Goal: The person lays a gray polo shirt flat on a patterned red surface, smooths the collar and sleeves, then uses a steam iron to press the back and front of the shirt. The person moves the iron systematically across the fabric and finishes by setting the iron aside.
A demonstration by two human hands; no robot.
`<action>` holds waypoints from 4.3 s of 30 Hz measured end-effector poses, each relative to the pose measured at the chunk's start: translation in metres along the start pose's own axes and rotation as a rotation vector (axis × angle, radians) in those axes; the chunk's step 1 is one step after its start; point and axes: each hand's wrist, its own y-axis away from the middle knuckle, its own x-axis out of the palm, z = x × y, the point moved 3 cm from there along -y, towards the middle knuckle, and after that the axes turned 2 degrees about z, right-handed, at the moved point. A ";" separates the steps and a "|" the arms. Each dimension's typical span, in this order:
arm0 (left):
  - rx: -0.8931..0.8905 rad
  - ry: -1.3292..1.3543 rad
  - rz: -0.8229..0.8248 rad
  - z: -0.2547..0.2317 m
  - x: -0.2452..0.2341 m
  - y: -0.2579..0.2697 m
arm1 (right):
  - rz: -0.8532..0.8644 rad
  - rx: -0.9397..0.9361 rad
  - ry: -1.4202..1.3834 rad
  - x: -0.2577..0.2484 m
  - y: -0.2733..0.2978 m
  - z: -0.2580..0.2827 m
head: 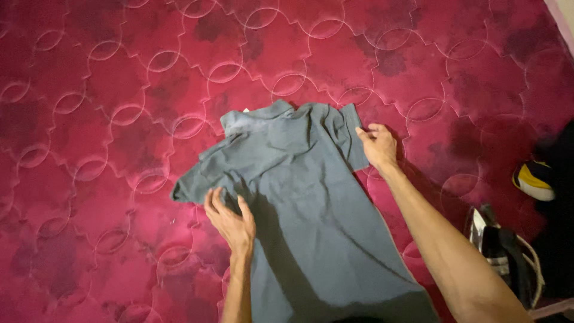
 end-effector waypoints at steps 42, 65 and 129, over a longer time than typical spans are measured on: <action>-0.179 -0.079 0.432 0.023 0.126 -0.178 | -0.147 -0.507 -0.021 -0.016 0.073 0.074; -0.707 0.852 -0.164 0.003 0.109 0.065 | 0.373 0.278 -0.599 0.123 0.118 0.079; -1.081 1.476 -0.004 0.069 0.073 0.102 | 0.739 0.465 -1.215 0.062 0.174 -0.060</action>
